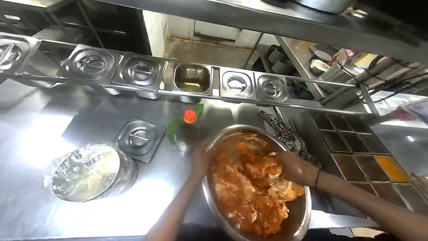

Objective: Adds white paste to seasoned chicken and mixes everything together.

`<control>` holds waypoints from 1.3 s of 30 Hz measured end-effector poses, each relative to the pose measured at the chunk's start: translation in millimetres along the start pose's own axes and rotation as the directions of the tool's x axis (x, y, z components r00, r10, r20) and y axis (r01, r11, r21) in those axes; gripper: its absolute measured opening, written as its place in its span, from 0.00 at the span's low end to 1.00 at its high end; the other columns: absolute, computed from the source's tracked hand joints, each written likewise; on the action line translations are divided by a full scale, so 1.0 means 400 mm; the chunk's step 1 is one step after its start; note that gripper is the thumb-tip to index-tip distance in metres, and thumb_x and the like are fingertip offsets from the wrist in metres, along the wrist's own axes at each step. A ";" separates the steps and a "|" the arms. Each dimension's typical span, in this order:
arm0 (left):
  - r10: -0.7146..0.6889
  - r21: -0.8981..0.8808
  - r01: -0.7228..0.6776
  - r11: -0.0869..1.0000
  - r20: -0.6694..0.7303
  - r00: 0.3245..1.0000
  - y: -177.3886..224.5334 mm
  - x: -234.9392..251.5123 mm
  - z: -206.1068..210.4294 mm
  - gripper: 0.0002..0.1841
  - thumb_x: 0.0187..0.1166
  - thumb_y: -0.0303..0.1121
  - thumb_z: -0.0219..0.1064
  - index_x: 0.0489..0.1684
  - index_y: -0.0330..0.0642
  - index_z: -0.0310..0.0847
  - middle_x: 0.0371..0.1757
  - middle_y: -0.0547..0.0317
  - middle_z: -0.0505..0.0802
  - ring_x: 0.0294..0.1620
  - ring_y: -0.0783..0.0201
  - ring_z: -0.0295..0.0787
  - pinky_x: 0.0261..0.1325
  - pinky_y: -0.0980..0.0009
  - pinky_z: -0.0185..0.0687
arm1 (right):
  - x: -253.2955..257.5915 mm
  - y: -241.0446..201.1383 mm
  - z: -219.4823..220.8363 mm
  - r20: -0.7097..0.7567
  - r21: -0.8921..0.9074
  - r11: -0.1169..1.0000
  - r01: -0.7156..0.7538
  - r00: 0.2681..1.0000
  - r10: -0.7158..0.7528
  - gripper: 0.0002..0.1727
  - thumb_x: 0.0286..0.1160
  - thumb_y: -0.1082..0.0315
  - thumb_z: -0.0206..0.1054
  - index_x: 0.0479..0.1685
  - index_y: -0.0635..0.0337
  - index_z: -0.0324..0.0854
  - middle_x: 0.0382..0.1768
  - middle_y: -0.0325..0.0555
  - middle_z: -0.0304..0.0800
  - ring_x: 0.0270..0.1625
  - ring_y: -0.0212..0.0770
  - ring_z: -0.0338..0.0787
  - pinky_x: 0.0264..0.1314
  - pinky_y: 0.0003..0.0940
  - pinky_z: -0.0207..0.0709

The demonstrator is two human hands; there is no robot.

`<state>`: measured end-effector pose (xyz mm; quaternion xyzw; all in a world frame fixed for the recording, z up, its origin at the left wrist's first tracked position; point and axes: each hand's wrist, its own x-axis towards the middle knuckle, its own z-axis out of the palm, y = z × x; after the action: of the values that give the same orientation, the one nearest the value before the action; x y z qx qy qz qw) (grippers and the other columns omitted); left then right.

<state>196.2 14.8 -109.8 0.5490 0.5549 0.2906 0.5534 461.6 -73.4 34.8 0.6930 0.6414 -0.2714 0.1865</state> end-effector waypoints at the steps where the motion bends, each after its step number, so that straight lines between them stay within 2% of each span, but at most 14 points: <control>1: 0.001 0.003 -0.001 1.000 0.006 1.000 0.002 0.003 0.000 0.16 0.83 0.34 0.69 0.67 0.45 0.85 0.49 0.52 0.95 0.47 0.58 0.93 0.56 0.53 0.87 | 0.010 -0.003 -0.008 -0.038 -0.012 1.000 -0.011 0.999 0.010 0.18 0.66 0.66 0.78 0.55 0.63 0.88 0.51 0.60 0.92 0.59 0.61 0.90 0.64 0.61 0.80; 4: 0.009 0.008 -0.010 1.000 0.046 0.999 0.000 0.025 0.007 0.18 0.84 0.36 0.69 0.69 0.44 0.83 0.53 0.52 0.95 0.52 0.57 0.93 0.61 0.52 0.86 | 0.067 -0.092 0.021 0.055 -0.151 0.972 0.182 0.983 -0.175 0.22 0.70 0.55 0.76 0.57 0.60 0.88 0.53 0.61 0.92 0.60 0.65 0.89 0.62 0.68 0.78; 7: 0.011 0.006 -0.012 1.000 0.097 0.995 -0.002 0.047 0.006 0.19 0.84 0.35 0.68 0.71 0.43 0.82 0.57 0.50 0.94 0.55 0.56 0.92 0.63 0.50 0.85 | 0.166 -0.207 0.110 0.255 -0.100 0.923 0.372 0.906 -0.338 0.28 0.72 0.63 0.73 0.72 0.66 0.80 0.69 0.70 0.83 0.74 0.73 0.79 0.73 0.77 0.66; 9: 0.001 -0.019 0.001 1.000 0.098 0.995 0.000 0.048 0.006 0.19 0.81 0.30 0.69 0.71 0.43 0.82 0.59 0.49 0.93 0.57 0.55 0.91 0.63 0.50 0.86 | 0.210 -0.162 0.142 0.218 -0.055 0.963 0.265 0.944 -0.247 0.31 0.76 0.65 0.68 0.80 0.62 0.75 0.77 0.67 0.78 0.80 0.71 0.73 0.79 0.76 0.61; 13: -0.011 -0.024 0.012 1.000 0.016 1.000 0.000 0.003 0.012 0.21 0.79 0.24 0.69 0.71 0.43 0.82 0.57 0.49 0.93 0.54 0.55 0.92 0.59 0.51 0.87 | 0.156 0.054 0.187 0.068 0.006 0.988 -0.156 0.986 0.155 0.33 0.76 0.55 0.69 0.82 0.56 0.74 0.75 0.65 0.79 0.78 0.67 0.77 0.76 0.70 0.70; 15: -0.005 -0.051 0.003 0.999 -0.050 0.999 -0.006 -0.024 0.020 0.19 0.79 0.24 0.69 0.69 0.41 0.82 0.55 0.49 0.94 0.52 0.58 0.93 0.58 0.55 0.88 | 0.051 0.084 0.221 0.152 0.093 0.957 -0.275 0.954 0.259 0.36 0.74 0.55 0.71 0.77 0.69 0.73 0.75 0.73 0.75 0.76 0.71 0.78 0.72 0.71 0.72; 18: 0.002 -0.100 -0.017 0.995 -0.146 0.989 -0.020 -0.083 0.033 0.21 0.76 0.23 0.68 0.70 0.36 0.82 0.58 0.48 0.94 0.56 0.60 0.92 0.62 0.58 0.88 | -0.097 -0.019 0.313 0.282 0.180 0.951 -0.253 0.939 0.197 0.40 0.68 0.53 0.76 0.76 0.74 0.73 0.75 0.77 0.74 0.74 0.75 0.78 0.71 0.72 0.73; 21: 0.003 -0.075 -0.019 0.997 -0.207 0.978 -0.029 -0.127 0.049 0.20 0.76 0.25 0.67 0.68 0.38 0.82 0.56 0.52 0.94 0.53 0.64 0.92 0.59 0.61 0.89 | -0.042 -0.162 0.337 0.248 0.174 0.980 -0.097 0.967 0.052 0.41 0.65 0.59 0.77 0.85 0.54 0.70 0.71 0.72 0.78 0.69 0.75 0.81 0.64 0.76 0.75; 23: -0.016 -0.056 0.004 0.998 -0.217 0.976 -0.033 -0.133 0.047 0.20 0.79 0.27 0.67 0.71 0.39 0.81 0.55 0.52 0.94 0.52 0.63 0.93 0.57 0.60 0.89 | 0.048 -0.190 0.315 0.145 0.143 0.990 -0.008 0.989 -0.013 0.45 0.61 0.64 0.79 0.87 0.48 0.68 0.69 0.73 0.79 0.65 0.75 0.84 0.59 0.76 0.77; 28: -0.021 -0.131 -0.010 0.991 -0.239 0.971 -0.044 -0.156 0.052 0.21 0.81 0.25 0.65 0.74 0.38 0.79 0.59 0.49 0.92 0.55 0.62 0.93 0.58 0.60 0.89 | 0.136 -0.138 0.243 0.049 0.316 0.940 -0.127 0.992 0.118 0.30 0.66 0.66 0.75 0.69 0.71 0.79 0.71 0.72 0.78 0.72 0.70 0.81 0.72 0.69 0.74; 32: -0.026 -0.141 -0.012 0.990 -0.260 0.965 -0.067 -0.229 0.058 0.24 0.81 0.28 0.67 0.76 0.37 0.74 0.60 0.46 0.91 0.56 0.59 0.91 0.60 0.57 0.89 | 0.033 -0.090 0.208 -0.002 0.497 0.856 -0.142 0.986 0.165 0.28 0.72 0.69 0.70 0.71 0.74 0.76 0.69 0.71 0.81 0.74 0.65 0.81 0.78 0.61 0.72; 34: -0.033 -0.085 0.013 0.996 -0.243 0.970 -0.076 -0.256 0.044 0.23 0.77 0.29 0.71 0.71 0.38 0.76 0.55 0.48 0.92 0.50 0.58 0.93 0.54 0.56 0.90 | -0.023 -0.073 0.174 -0.060 0.527 0.844 -0.098 0.987 0.152 0.27 0.76 0.70 0.68 0.73 0.75 0.74 0.70 0.72 0.80 0.76 0.63 0.80 0.81 0.57 0.69; 36: -0.039 0.022 0.043 0.999 -0.173 0.984 -0.072 -0.248 0.016 0.21 0.77 0.33 0.72 0.68 0.39 0.77 0.52 0.50 0.92 0.44 0.57 0.93 0.49 0.55 0.90 | -0.024 -0.062 0.125 -0.128 0.483 0.868 -0.114 0.971 0.199 0.22 0.79 0.69 0.67 0.67 0.75 0.78 0.64 0.71 0.84 0.71 0.63 0.83 0.77 0.57 0.72; 39: -0.033 0.121 0.034 0.992 -0.017 0.999 -0.031 -0.164 -0.022 0.22 0.84 0.37 0.66 0.74 0.38 0.76 0.61 0.45 0.89 0.56 0.53 0.90 0.61 0.51 0.87 | 0.071 -0.083 0.074 -0.195 0.316 0.930 -0.186 0.947 0.256 0.21 0.76 0.60 0.72 0.58 0.70 0.86 0.58 0.68 0.89 0.65 0.66 0.87 0.68 0.64 0.77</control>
<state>170.3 -46.6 -99.9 0.5700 0.5846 0.2511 0.5199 425.6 -65.4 -2.9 0.8080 0.5287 -0.2576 0.0344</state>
